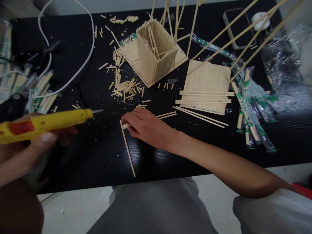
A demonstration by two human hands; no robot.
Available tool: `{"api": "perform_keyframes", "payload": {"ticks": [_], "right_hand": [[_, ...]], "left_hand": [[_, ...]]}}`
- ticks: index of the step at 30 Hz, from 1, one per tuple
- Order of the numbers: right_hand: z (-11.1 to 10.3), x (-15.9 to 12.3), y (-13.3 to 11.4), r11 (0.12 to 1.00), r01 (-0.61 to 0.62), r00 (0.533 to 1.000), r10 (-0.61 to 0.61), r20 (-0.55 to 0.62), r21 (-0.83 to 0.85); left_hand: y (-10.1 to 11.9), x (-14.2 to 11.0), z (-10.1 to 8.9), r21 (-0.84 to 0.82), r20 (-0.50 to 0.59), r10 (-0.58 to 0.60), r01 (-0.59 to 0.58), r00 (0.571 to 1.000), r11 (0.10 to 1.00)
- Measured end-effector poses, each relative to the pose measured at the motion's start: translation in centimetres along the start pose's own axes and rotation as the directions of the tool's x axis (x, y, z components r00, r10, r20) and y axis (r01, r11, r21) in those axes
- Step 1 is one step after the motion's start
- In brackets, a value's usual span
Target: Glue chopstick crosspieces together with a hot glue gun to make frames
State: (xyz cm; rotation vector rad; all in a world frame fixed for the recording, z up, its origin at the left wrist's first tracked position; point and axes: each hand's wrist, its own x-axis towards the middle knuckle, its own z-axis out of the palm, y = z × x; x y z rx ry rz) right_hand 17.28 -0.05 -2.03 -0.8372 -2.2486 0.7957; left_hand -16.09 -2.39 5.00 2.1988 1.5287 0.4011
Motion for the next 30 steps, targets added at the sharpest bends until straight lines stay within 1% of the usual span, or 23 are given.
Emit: {"api": "perform_keyframes", "payload": {"ticks": [1,2,4,5,9,12,15,21,25,30], "right_hand": [[0.0,0.0,-0.1,1.0,-0.009,1.0,0.009,0.002,0.005],[-0.1,0.0,-0.1,1.0,-0.012,1.0,0.012,0.002,0.009],[-0.1,0.1,-0.2,1.0,-0.012,1.0,0.012,-0.001,0.012],[-0.1,0.1,-0.1,1.0,-0.008,1.0,0.008,-0.006,0.012],[0.1,0.1,0.0,1.0,0.001,1.0,-0.001,-0.018,0.015],[0.1,0.0,0.0,1.0,0.01,1.0,-0.009,-0.021,0.017],[0.1,0.0,0.1,1.0,0.001,1.0,-0.001,-0.012,0.011],[0.0,0.1,0.1,1.0,-0.01,1.0,0.01,-0.005,0.026],[-0.2,0.1,-0.1,1.0,-0.015,1.0,0.015,0.002,0.025],[-0.2,0.0,-0.1,0.999,-0.045,0.999,0.045,0.024,0.027]], "left_hand": [[0.1,0.2,0.0,0.008,0.026,0.05,-0.05,0.998,0.999],[0.3,0.4,0.1,0.019,0.096,0.101,-0.104,0.99,0.994],[0.9,1.1,0.6,0.01,0.106,0.17,-0.172,0.98,0.985],[1.2,1.4,0.9,-0.008,0.087,0.213,-0.213,0.973,0.977],[1.7,1.9,2.1,-0.009,0.092,0.222,-0.222,0.971,0.975],[1.7,2.0,2.4,0.003,0.096,0.243,-0.244,0.965,0.97],[1.6,2.0,2.5,0.007,0.097,0.245,-0.247,0.965,0.969],[1.6,1.9,2.8,0.008,0.109,0.194,-0.197,0.975,0.98],[1.9,2.1,2.7,-0.003,0.104,0.198,-0.199,0.975,0.98],[2.4,2.4,2.2,-0.009,0.151,0.184,-0.185,0.971,0.983]]}}
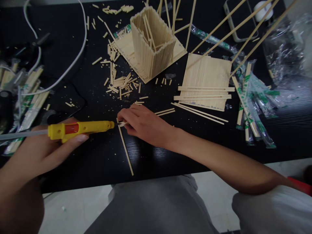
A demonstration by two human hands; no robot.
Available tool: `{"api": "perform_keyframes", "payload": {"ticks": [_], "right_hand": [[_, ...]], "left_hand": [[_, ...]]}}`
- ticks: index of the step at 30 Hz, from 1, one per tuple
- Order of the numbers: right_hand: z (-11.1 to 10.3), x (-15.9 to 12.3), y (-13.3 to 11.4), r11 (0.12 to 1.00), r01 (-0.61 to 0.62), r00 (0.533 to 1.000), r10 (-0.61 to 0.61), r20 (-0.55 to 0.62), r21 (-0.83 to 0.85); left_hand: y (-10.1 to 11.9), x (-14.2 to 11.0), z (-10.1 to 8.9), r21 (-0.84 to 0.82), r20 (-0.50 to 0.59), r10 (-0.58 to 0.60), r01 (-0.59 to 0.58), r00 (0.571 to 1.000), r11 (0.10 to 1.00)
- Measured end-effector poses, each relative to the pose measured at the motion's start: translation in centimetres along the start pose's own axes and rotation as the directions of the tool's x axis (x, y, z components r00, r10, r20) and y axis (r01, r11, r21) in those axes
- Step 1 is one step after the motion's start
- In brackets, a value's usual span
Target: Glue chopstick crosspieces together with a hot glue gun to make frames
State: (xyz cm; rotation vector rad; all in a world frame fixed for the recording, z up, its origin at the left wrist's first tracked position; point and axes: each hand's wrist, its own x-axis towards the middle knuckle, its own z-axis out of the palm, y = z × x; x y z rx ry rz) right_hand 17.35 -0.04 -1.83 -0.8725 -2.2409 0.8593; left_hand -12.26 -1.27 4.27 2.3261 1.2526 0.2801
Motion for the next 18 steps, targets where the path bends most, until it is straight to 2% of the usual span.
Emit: {"api": "perform_keyframes", "payload": {"ticks": [6,18], "right_hand": [[0.0,0.07,0.01,1.0,0.027,1.0,-0.027,-0.01,-0.004],[-0.01,0.13,0.06,0.999,0.026,1.0,-0.027,-0.008,-0.018]], "left_hand": [[0.09,0.13,-0.06,0.034,0.01,0.042,-0.042,0.999,0.999],[-0.38,-0.19,-0.05,0.071,-0.065,0.076,-0.072,0.995,0.995]]}}
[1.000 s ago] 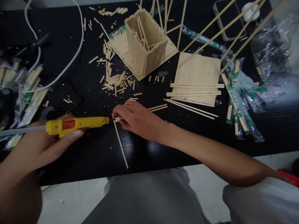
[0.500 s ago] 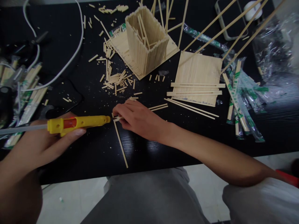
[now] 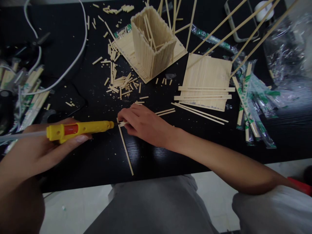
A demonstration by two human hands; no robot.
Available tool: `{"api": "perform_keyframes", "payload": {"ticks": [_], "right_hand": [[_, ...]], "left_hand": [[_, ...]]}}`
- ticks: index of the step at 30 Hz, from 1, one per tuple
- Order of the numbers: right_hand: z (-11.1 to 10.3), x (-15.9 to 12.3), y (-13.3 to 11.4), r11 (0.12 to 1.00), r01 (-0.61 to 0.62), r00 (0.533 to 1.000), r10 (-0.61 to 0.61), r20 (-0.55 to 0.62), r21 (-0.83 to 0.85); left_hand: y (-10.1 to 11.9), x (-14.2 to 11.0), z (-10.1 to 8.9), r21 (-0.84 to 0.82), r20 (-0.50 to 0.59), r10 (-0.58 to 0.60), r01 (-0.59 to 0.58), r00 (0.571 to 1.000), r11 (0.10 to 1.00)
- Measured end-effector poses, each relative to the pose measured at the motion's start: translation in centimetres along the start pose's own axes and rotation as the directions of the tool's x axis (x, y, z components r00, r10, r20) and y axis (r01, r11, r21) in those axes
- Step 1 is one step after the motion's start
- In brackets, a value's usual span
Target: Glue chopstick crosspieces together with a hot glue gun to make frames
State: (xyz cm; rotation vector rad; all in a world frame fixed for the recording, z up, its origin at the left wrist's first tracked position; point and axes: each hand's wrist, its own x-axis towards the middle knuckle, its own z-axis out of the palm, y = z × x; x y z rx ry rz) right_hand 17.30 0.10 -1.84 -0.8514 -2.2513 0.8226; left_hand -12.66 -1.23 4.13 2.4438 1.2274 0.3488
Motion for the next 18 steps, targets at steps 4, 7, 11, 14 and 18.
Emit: {"api": "perform_keyframes", "payload": {"ticks": [4,7,11,14,18], "right_hand": [[-0.03,0.04,-0.02,1.0,0.024,1.0,-0.024,-0.01,-0.01],[-0.05,0.06,-0.02,1.0,0.03,1.0,-0.03,-0.01,0.002],[-0.09,0.03,-0.02,1.0,0.005,1.0,-0.005,0.001,0.005],[-0.07,0.0,-0.03,1.0,0.002,1.0,-0.002,0.0,-0.004],[0.04,0.01,0.0,1.0,0.017,1.0,-0.017,-0.009,-0.003]], "left_hand": [[0.09,0.01,-0.19,-0.019,0.025,-0.021,0.022,0.999,1.0],[0.11,0.05,-0.29,-0.021,0.037,-0.006,0.007,0.999,1.0],[0.11,0.19,-0.29,0.016,0.024,0.048,-0.049,0.999,0.999],[0.09,0.16,-0.25,0.009,0.051,0.021,-0.021,0.998,1.0],[0.01,0.02,-0.22,0.02,0.076,-0.016,0.014,0.997,1.0]]}}
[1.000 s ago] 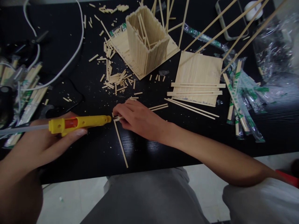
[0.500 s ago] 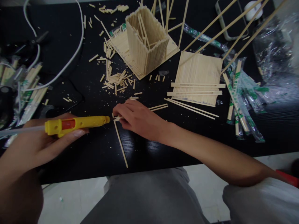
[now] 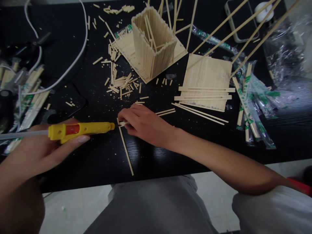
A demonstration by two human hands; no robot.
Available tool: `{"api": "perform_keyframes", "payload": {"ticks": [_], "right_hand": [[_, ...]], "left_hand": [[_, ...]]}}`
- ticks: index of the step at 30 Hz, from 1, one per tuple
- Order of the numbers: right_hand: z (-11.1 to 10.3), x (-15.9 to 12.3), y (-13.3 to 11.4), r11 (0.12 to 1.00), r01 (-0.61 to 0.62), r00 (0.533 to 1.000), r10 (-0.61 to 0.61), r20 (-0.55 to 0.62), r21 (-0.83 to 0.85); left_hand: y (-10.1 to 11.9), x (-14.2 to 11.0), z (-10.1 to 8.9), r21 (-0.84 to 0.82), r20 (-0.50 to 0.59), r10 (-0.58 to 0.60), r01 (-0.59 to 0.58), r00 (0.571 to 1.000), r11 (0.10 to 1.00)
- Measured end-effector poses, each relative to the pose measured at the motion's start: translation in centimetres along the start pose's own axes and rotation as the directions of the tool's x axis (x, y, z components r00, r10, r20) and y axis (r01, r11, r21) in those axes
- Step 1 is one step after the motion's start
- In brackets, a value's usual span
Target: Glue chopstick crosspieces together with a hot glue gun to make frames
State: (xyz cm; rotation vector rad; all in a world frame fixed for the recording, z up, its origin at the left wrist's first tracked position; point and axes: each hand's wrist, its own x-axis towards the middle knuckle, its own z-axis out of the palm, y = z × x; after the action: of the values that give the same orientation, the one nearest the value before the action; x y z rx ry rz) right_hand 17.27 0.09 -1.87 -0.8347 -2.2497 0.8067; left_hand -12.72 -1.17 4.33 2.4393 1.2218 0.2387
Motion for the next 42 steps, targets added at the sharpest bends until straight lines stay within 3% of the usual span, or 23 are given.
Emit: {"api": "perform_keyframes", "payload": {"ticks": [17,32,42], "right_hand": [[-0.06,-0.04,-0.02,1.0,-0.003,1.0,0.003,0.001,0.005],[-0.06,-0.05,-0.03,1.0,-0.007,1.0,0.007,-0.003,0.016],[-0.05,0.02,0.02,1.0,-0.006,1.0,0.006,-0.006,0.019]], "left_hand": [[0.69,0.88,0.06,0.046,-0.057,0.156,-0.153,0.986,0.987],[0.64,0.58,-0.24,-0.031,-0.047,0.077,-0.078,0.996,0.996],[0.35,0.72,-0.13,0.046,-0.011,0.153,-0.152,0.988,0.987]]}}
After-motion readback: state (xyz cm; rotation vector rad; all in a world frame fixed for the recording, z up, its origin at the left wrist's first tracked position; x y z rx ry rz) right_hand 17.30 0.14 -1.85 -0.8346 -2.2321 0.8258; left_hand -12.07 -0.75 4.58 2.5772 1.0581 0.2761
